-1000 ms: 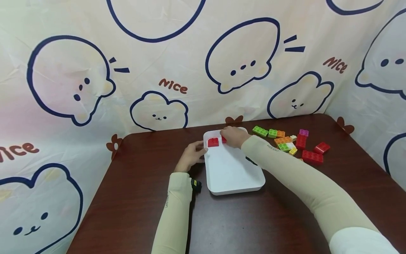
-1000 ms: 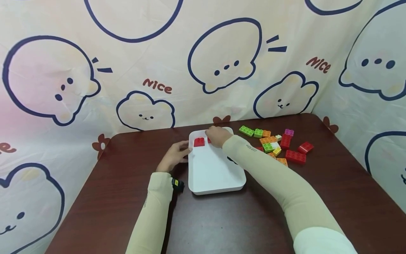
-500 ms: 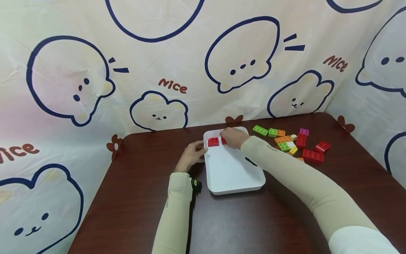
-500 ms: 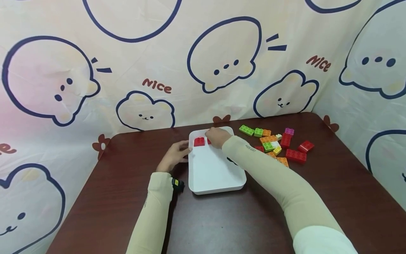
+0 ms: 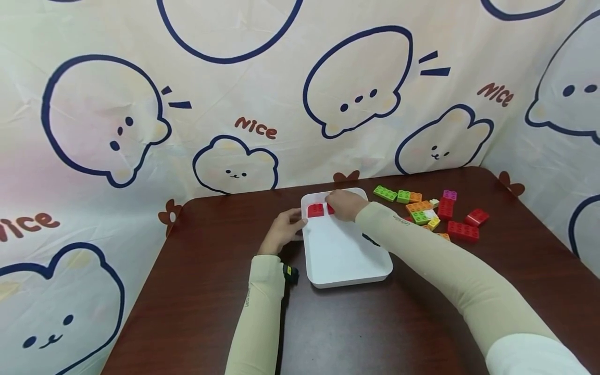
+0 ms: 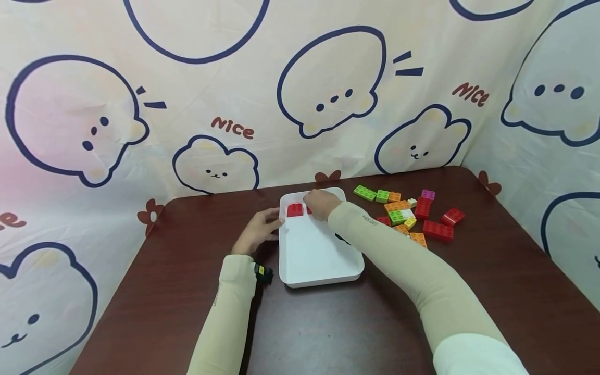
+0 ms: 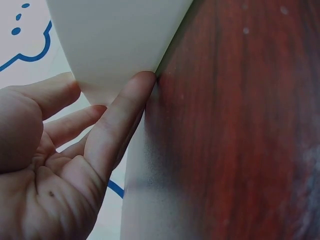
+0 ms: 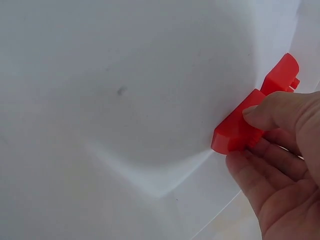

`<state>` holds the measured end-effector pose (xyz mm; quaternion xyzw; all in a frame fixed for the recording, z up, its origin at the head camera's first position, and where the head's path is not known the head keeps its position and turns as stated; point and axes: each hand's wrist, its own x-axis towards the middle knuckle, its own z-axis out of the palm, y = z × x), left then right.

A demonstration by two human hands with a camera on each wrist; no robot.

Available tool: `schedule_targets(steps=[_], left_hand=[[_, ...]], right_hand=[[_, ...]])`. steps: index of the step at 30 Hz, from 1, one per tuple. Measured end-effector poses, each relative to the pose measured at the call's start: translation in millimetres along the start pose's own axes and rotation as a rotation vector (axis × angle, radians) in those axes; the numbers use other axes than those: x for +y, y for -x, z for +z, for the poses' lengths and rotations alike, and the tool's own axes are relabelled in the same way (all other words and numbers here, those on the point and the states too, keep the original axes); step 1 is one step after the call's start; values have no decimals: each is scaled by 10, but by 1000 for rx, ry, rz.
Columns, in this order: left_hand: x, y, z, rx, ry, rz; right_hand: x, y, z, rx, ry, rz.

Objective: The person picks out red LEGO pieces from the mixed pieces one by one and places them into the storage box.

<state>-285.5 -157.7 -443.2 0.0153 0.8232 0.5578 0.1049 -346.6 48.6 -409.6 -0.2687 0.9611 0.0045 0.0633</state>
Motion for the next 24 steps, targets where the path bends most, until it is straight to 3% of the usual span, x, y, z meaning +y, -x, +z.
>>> schedule_targets(steps=[24], left_hand=[[8,-8,13,-1,-2,-5]], right_hand=[[38,186,-176,73,-134,67]])
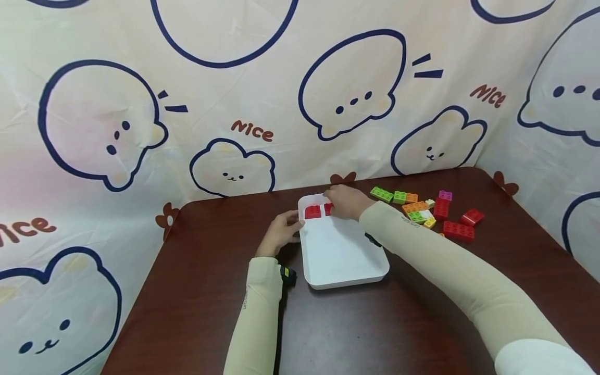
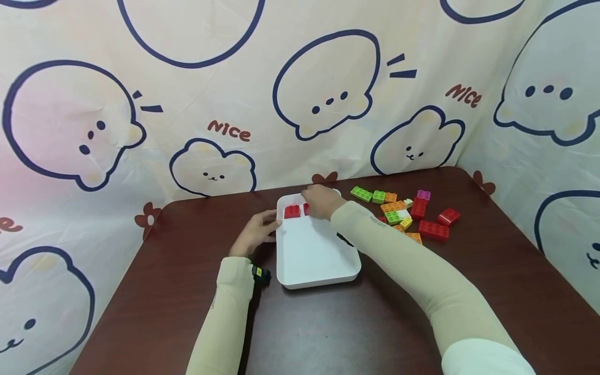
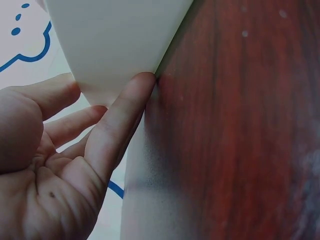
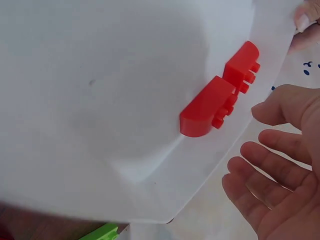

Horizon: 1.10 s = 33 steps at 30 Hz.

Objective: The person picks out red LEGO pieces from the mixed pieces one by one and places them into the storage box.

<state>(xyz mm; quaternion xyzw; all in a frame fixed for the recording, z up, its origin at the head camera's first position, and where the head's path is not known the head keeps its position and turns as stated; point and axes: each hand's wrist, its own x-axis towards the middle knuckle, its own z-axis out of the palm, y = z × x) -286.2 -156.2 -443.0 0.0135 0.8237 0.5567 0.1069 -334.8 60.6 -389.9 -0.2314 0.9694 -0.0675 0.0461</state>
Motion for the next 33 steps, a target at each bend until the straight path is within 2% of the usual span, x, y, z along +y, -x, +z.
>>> schedule_targets(steps=[10,17,23,33], left_hand=[[-6,2,-20,0,8,12],[-9,-6,-23,0,13,6],[-2,13,-5,0,13,10],[4,9,-2,-3,15,11]], right_hand=[[76,153,-174,74,-23,42],[234,253,-179,122,-30,77],[372,372,-183,145,-19,64],[605,566,-249,238,-4,50]])
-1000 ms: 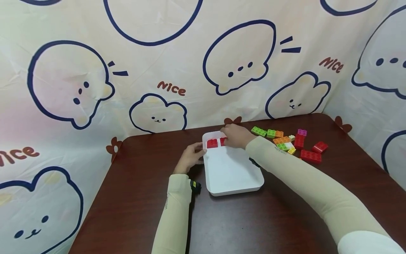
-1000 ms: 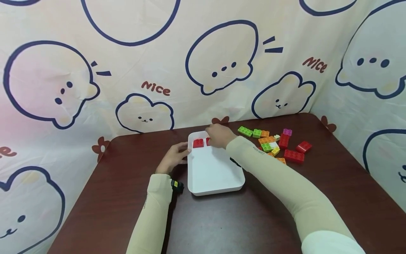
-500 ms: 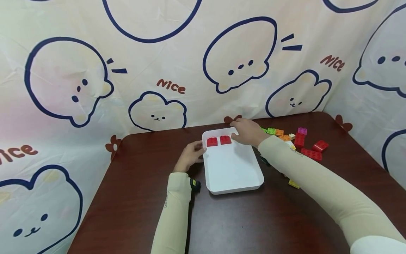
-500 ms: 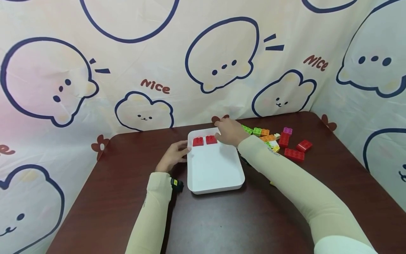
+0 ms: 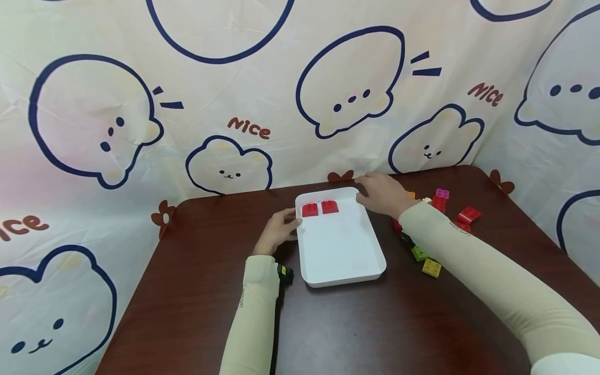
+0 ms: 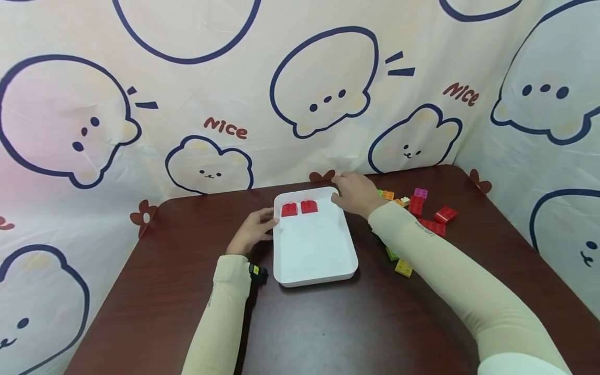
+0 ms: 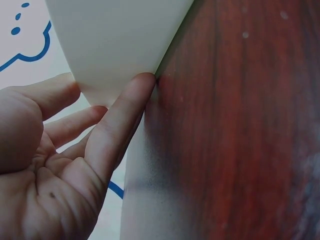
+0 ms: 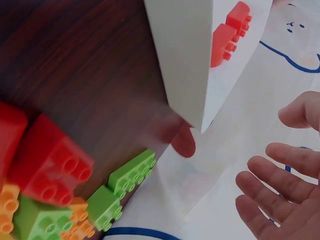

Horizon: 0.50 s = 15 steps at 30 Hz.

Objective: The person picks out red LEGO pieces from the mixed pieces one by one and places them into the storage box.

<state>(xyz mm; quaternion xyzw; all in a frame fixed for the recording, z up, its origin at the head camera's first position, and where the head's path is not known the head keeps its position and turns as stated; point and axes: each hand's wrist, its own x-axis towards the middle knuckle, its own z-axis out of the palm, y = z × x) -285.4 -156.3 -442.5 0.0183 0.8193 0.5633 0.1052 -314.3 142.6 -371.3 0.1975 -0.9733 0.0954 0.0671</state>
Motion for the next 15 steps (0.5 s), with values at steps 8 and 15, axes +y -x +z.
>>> schedule_targets(steps=[8,15], left_hand=[[-9,13,-11,3,-11,1],[2,2,-5,6,-7,-3]], right_hand=[[136,72,-52,0,-71,41],[279,126,-120,-6,-78,60]])
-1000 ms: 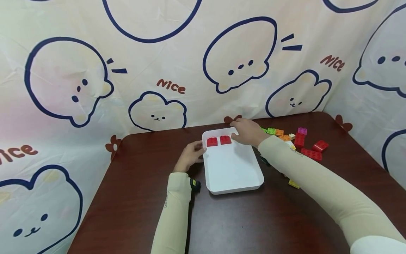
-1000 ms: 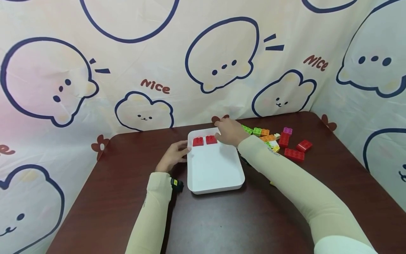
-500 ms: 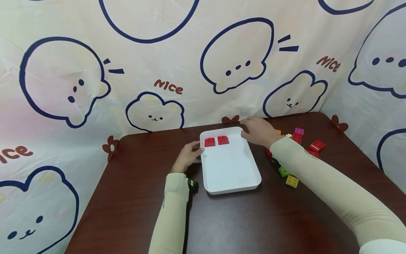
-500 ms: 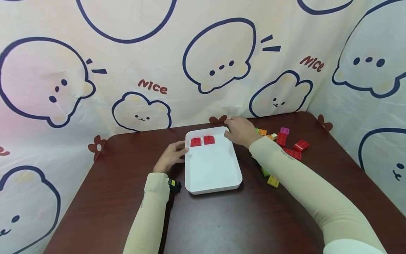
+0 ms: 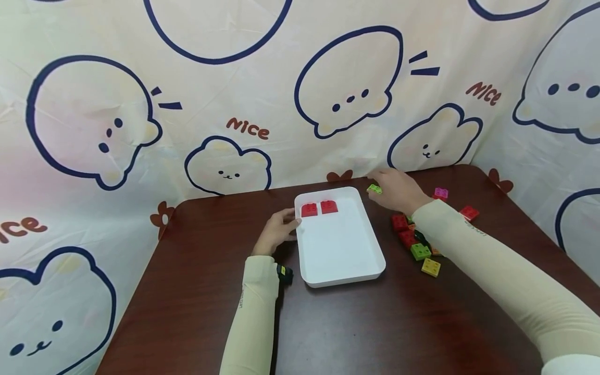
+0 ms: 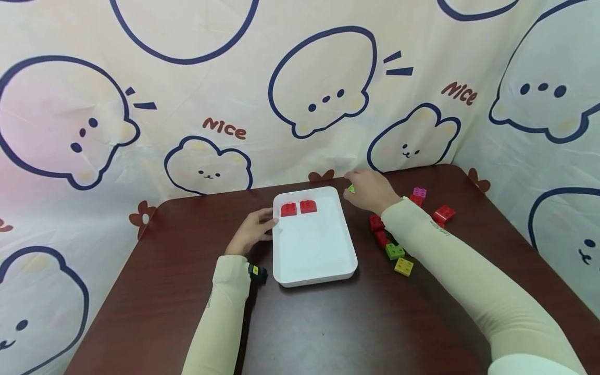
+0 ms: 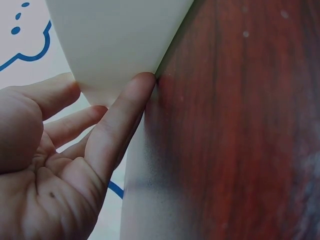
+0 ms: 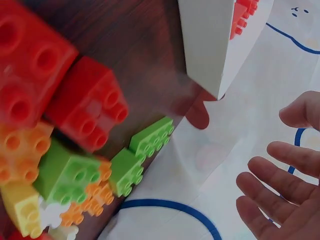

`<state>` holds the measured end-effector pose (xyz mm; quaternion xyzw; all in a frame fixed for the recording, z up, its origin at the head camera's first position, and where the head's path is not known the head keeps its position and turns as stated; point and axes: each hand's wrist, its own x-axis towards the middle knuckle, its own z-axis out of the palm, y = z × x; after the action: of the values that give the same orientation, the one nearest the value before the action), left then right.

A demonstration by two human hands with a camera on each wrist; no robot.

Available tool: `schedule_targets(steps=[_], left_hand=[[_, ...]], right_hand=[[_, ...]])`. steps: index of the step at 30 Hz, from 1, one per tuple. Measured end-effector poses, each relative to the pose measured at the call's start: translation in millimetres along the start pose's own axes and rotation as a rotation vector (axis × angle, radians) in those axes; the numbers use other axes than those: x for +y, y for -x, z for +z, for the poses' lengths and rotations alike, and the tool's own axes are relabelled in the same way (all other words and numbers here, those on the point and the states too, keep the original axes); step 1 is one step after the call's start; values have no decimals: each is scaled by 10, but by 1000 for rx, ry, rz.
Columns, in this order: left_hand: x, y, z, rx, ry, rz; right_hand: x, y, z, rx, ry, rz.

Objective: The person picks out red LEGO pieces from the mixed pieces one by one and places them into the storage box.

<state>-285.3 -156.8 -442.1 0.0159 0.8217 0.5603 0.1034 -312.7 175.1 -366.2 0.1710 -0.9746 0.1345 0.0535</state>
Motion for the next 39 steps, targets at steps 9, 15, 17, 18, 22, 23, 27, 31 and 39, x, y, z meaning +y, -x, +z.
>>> schedule_targets(steps=[9,15,17,18,22,23,27,31,39], left_hand=[[10,-7,-9,-8,0,-10],[-16,-30,-26,-8,3,-13],[-20,-31,-29,-8,5,-17],[-24,-31,-29,-8,5,-17],[-33,-27,-21,-4,2,-19],[-36,-28,-18,-3,1,-19],[-41,-35,-4,-3,2,-22],[-38,-37,-4,-1,0,-19],[-27,-20,3,-3,2,-9]], right_hand=[[237,117,-99,-25,9,55],[388,182,-124,-27,18,84],[439,194,-124,-27,16,91],[458,199,-127,-29,12,96],[514,228,-146,-40,0,125],[525,236,-152,-44,-4,137],[582,263,-161,-48,-12,174],[657,285,-170,-37,-20,204],[842,334,-149,-32,-29,266]])
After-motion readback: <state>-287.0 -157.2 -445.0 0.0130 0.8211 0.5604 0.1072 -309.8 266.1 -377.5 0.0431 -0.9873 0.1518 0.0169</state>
